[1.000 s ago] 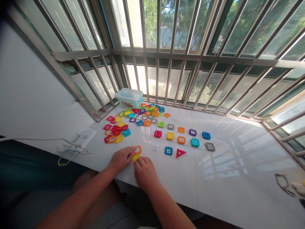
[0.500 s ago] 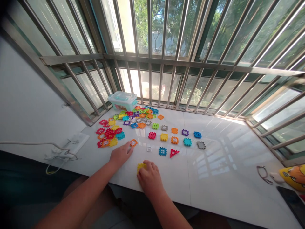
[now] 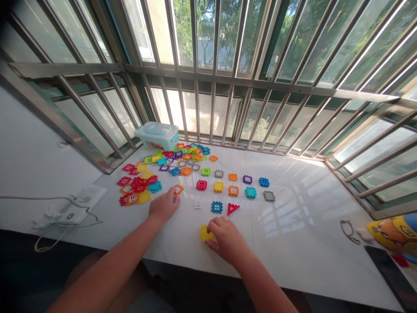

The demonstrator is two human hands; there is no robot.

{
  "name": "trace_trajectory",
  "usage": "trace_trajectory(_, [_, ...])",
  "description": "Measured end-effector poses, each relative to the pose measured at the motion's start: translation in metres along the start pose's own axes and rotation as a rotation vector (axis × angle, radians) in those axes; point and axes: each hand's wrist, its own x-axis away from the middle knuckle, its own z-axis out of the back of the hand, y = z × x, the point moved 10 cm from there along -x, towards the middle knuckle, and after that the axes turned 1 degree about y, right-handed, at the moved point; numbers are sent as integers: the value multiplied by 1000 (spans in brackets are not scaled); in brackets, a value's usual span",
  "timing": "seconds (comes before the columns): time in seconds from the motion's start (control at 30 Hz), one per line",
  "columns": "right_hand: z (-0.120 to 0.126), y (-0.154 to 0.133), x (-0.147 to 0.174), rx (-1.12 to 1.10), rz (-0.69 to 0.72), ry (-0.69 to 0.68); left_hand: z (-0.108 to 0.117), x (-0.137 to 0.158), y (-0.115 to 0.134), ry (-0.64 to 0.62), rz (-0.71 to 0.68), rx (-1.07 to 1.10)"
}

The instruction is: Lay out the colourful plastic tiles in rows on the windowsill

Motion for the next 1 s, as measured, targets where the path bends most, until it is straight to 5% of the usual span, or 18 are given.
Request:
trace_trajectory(0.17, [64, 58, -42, 107, -68, 274, 1, 0, -1, 7, 10, -3])
trace_trajectory(0.3, [84, 99, -83, 239, -137, 243, 0, 0, -1, -7, 14, 1])
trace_trajectory(0.5, [83, 116, -117, 268, -139, 145, 0, -1, -2, -4, 21, -6])
trace_trajectory(1.0, [63, 127, -129, 264, -138, 57, 0, -1, -2, -2, 18, 0])
